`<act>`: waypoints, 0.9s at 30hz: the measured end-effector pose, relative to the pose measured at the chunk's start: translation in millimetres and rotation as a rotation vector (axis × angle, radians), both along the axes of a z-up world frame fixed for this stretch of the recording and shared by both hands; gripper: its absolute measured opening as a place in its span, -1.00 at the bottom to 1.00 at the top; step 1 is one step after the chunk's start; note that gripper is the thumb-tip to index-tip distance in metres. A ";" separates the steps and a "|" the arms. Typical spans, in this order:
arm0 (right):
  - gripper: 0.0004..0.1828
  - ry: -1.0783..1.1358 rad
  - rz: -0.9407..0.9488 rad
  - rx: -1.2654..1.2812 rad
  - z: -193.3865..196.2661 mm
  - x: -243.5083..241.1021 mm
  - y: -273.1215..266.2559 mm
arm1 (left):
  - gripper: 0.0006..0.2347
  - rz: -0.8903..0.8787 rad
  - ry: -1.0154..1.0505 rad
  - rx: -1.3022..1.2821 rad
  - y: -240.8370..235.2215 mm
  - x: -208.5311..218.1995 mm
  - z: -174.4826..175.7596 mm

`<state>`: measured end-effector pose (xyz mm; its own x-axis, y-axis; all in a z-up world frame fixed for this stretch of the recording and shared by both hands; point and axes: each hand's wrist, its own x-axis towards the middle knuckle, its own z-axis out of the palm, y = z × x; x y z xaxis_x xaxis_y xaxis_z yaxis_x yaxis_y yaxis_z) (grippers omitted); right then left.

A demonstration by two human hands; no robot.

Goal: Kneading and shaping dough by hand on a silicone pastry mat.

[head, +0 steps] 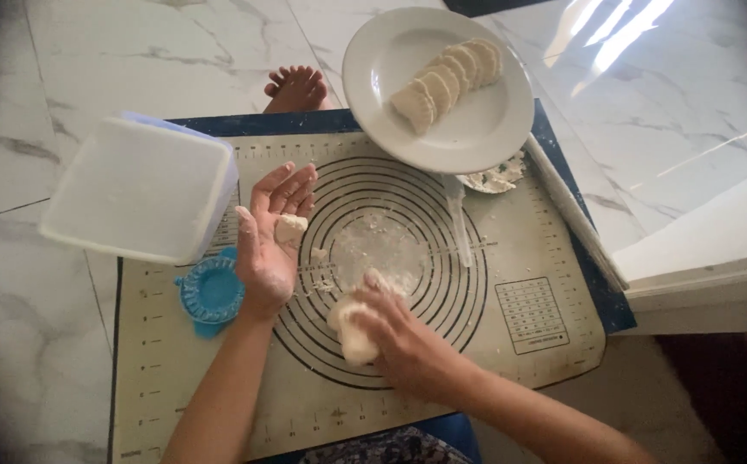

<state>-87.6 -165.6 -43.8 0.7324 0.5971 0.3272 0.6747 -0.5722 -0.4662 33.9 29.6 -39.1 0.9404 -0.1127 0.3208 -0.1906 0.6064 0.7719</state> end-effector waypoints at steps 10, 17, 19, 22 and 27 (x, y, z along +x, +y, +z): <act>-0.51 0.460 -0.249 0.408 23.3 63.9 -6.8 | -0.31 0.064 0.019 -0.036 3.5 6.7 -2.9; -0.52 0.698 -0.114 0.726 21.9 85.5 36.9 | -0.31 0.105 -0.025 -0.021 7.0 9.7 0.9; -0.61 0.186 -0.053 0.191 22.8 65.2 40.8 | -0.31 0.135 -0.039 -0.007 8.2 4.7 2.3; -0.60 0.036 -0.025 0.108 18.7 49.7 44.6 | -0.32 0.135 -0.083 -0.036 13.1 2.3 7.3; -0.62 -0.094 -0.134 0.041 3.2 50.3 50.7 | -0.35 0.213 -0.168 0.055 6.6 -4.0 10.1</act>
<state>-37.3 -115.0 -40.5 0.7697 0.4806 0.4203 0.6353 -0.6420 -0.4292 29.9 36.2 -29.0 0.8791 0.0600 0.4728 -0.4370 0.4973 0.7495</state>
